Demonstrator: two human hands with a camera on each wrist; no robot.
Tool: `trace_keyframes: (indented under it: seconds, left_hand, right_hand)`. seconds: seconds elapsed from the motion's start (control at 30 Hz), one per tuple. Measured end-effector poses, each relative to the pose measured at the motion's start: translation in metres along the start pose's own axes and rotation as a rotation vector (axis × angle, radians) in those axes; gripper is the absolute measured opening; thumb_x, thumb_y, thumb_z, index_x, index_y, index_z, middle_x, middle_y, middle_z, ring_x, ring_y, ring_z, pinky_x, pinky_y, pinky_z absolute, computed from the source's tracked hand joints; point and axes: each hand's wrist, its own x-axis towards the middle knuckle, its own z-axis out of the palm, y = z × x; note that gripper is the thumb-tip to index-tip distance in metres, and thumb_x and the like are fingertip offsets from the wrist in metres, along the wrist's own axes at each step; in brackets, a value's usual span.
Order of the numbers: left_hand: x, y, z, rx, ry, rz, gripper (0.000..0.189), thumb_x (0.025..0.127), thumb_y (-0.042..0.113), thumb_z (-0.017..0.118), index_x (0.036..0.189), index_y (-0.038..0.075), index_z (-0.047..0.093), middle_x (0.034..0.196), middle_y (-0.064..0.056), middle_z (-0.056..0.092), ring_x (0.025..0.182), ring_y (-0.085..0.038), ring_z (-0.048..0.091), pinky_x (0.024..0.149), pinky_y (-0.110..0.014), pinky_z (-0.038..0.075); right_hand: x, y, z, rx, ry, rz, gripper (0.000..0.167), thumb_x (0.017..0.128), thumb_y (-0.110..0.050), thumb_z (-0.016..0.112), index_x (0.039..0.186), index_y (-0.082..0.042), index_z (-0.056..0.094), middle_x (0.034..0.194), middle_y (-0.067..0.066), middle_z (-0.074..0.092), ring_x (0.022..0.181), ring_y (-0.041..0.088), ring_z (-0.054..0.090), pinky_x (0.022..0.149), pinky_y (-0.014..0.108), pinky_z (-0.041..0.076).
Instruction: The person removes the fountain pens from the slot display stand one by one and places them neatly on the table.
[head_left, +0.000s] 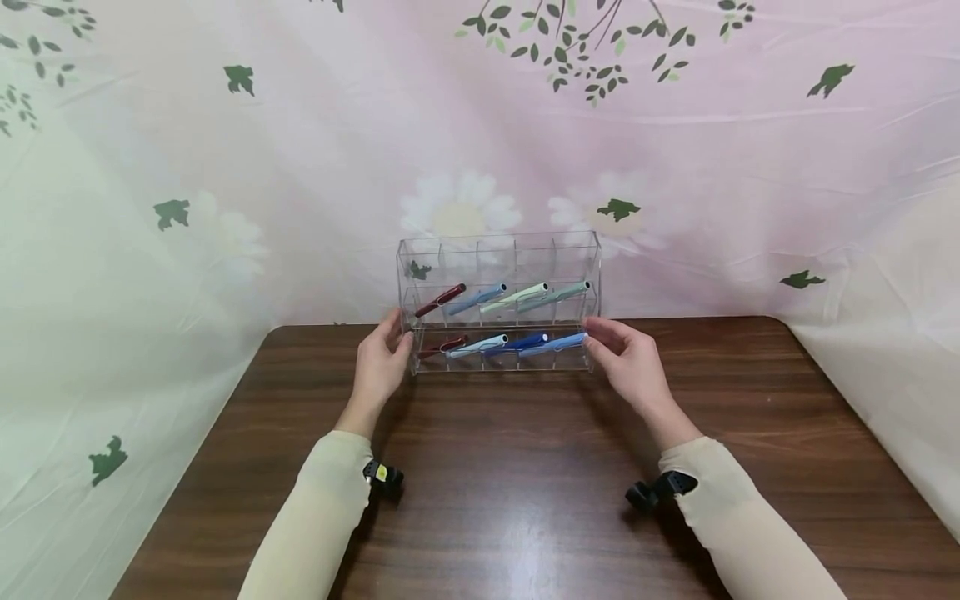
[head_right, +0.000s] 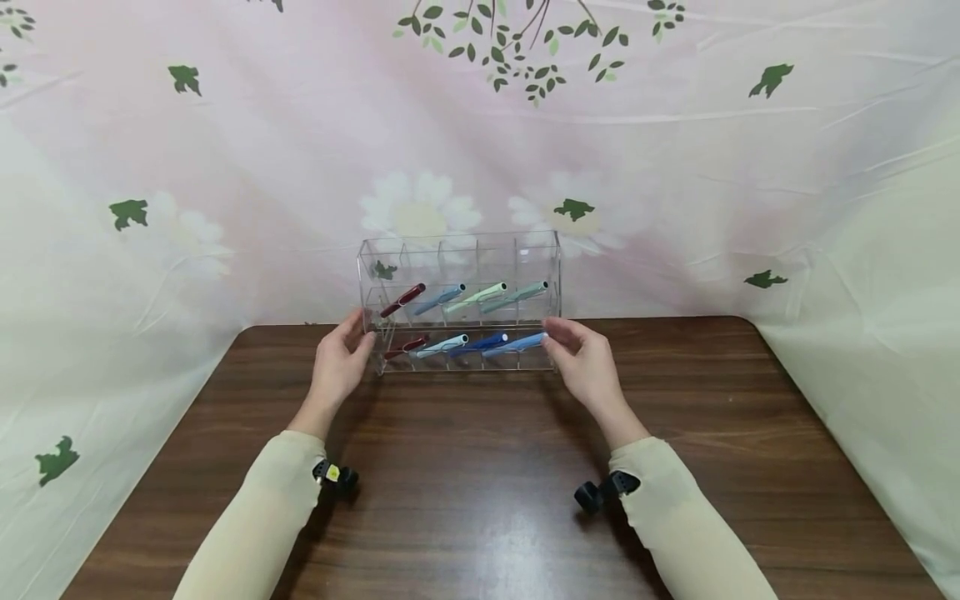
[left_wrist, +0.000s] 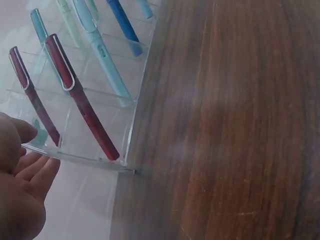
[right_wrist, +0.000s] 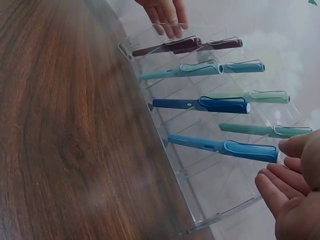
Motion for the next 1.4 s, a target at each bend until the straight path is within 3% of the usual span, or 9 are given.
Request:
trace_keyframes:
  seconds: [0.17,0.37,0.53,0.73,1.0,1.13,1.3,1.4]
  left_hand:
    - [0.004,-0.006,-0.001,-0.018,-0.031,-0.007,0.052,0.111,0.006,0.057,0.161,-0.001,0.045,0.158,-0.027,0.055,0.144,-0.042,0.059,0.12,-0.051,0.053]
    - [0.008,-0.011,-0.003,-0.038,-0.05,0.012,0.05,0.111,0.008,0.058,0.159,-0.002,0.048,0.159,-0.025,0.055,0.143,-0.041,0.06,0.117,-0.051,0.055]
    - [0.008,-0.013,-0.003,-0.039,-0.058,0.006,0.05,0.111,0.009,0.059,0.159,-0.001,0.049,0.158,-0.023,0.057,0.141,-0.04,0.062,0.117,-0.05,0.056]
    - [0.007,-0.015,-0.002,-0.048,-0.06,-0.002,0.05,0.111,0.008,0.059,0.159,-0.001,0.048,0.157,-0.023,0.057,0.142,-0.038,0.062,0.117,-0.049,0.055]
    - [0.007,-0.016,0.002,-0.068,-0.05,0.01,0.049,0.111,0.008,0.06,0.158,-0.001,0.051,0.157,-0.023,0.057,0.141,-0.039,0.062,0.116,-0.051,0.055]
    - [0.005,-0.016,0.002,-0.061,-0.052,0.001,0.048,0.111,0.006,0.059,0.157,-0.002,0.051,0.156,-0.023,0.057,0.14,-0.04,0.063,0.115,-0.051,0.056]
    - [0.005,-0.015,0.0,-0.056,-0.051,0.001,0.048,0.111,0.007,0.06,0.158,-0.001,0.051,0.155,-0.023,0.059,0.139,-0.04,0.063,0.115,-0.05,0.057]
    - [0.006,-0.015,-0.001,-0.055,-0.054,-0.008,0.049,0.111,0.009,0.06,0.158,0.001,0.051,0.155,-0.022,0.059,0.14,-0.039,0.063,0.115,-0.05,0.057]
  right_hand:
    - [0.001,0.002,0.005,0.034,-0.017,0.055,0.039,0.105,-0.012,0.072,0.141,0.003,0.069,0.137,0.022,0.074,0.104,-0.009,0.069,0.084,0.004,0.058]
    - [0.001,0.004,0.007,0.071,-0.007,0.087,0.037,0.105,-0.009,0.072,0.139,0.004,0.069,0.135,0.026,0.073,0.097,-0.006,0.075,0.085,0.015,0.065]
    - [0.001,0.006,0.009,0.156,-0.005,0.091,0.036,0.105,-0.005,0.07,0.138,0.009,0.068,0.137,0.031,0.07,0.093,-0.008,0.076,0.088,0.018,0.066]
    - [0.001,0.005,0.01,0.169,0.024,0.08,0.035,0.104,-0.008,0.072,0.136,0.008,0.069,0.134,0.031,0.071,0.09,-0.007,0.077,0.082,0.014,0.065]
    - [-0.003,0.002,0.001,0.179,0.063,0.039,0.035,0.103,-0.012,0.075,0.134,0.005,0.072,0.133,0.029,0.073,0.094,-0.001,0.079,0.089,0.015,0.064]
    - [-0.005,0.002,-0.005,0.159,0.088,0.036,0.036,0.103,-0.016,0.076,0.133,0.004,0.073,0.127,0.019,0.079,0.092,-0.002,0.079,0.088,0.011,0.062]
    - [-0.006,-0.002,-0.011,0.177,0.122,0.009,0.035,0.102,-0.014,0.076,0.131,0.006,0.074,0.109,-0.011,0.083,0.087,-0.005,0.077,0.086,0.012,0.063]
    - [-0.004,-0.007,-0.013,0.202,0.141,-0.002,0.035,0.102,-0.013,0.077,0.13,0.008,0.073,0.102,-0.021,0.08,0.087,-0.001,0.079,0.085,0.014,0.065]
